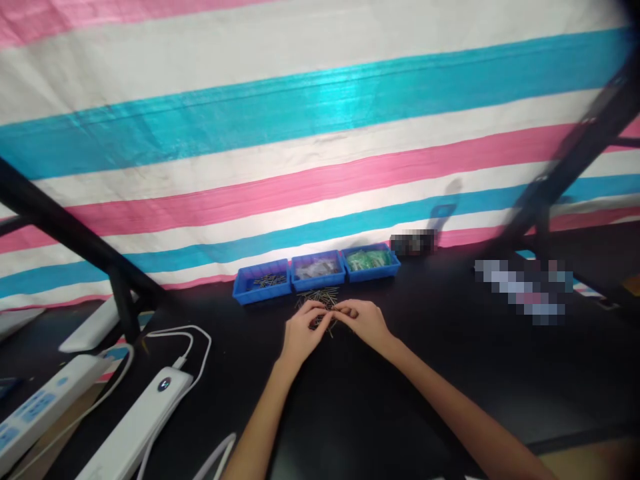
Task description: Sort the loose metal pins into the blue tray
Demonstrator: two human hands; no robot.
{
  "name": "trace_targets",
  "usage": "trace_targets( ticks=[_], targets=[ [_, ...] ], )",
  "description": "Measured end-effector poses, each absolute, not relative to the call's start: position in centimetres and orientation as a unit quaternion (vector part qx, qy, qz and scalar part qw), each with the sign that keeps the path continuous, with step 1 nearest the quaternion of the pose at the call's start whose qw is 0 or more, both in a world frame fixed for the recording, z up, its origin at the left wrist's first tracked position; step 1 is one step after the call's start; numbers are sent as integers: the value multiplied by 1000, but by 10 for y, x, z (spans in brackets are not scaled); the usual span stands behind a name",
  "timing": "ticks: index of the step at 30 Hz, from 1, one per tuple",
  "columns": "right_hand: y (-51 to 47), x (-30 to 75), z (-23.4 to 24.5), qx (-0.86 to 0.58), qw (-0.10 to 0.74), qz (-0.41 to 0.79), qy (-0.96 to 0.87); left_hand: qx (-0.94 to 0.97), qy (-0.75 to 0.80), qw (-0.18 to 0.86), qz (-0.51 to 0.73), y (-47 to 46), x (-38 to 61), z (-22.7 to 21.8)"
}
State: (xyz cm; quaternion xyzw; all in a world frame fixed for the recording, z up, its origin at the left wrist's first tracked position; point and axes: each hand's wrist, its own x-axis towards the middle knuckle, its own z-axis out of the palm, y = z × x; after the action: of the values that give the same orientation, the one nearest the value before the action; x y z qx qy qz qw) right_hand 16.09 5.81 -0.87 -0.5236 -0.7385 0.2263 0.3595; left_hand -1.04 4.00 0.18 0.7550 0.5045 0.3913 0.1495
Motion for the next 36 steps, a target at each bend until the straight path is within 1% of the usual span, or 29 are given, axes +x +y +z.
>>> trace_targets(
  ticks=[5, 10, 15, 18, 22, 27, 32, 36],
  targets=[
    [59, 160, -10, -526, 382, 229, -725, 749, 495, 199, 394, 40, -2, -5],
    [62, 161, -11, -505, 417, 246, -714, 728, 483, 243, 422, 42, 2, -9],
    [65, 161, -11, -449, 460, 325, -694, 671, 476, 313, 475, 45, 4, -9],
    [63, 158, -10, -415, 482, 378, -673, 631, 487, 333, 504, 47, 3, -9],
    [58, 154, -5, -404, 463, 422, -667, 604, 485, 353, 524, 48, 1, -8],
    [57, 154, -3, -442, 450, 410, -659, 580, 492, 377, 528, 49, -2, -8],
    [55, 152, -10, -441, 415, 353, -713, 588, 494, 359, 530, 52, -5, -10],
    [53, 149, -16, -433, 383, 320, -750, 619, 497, 353, 496, 53, -4, -11]
  ],
)
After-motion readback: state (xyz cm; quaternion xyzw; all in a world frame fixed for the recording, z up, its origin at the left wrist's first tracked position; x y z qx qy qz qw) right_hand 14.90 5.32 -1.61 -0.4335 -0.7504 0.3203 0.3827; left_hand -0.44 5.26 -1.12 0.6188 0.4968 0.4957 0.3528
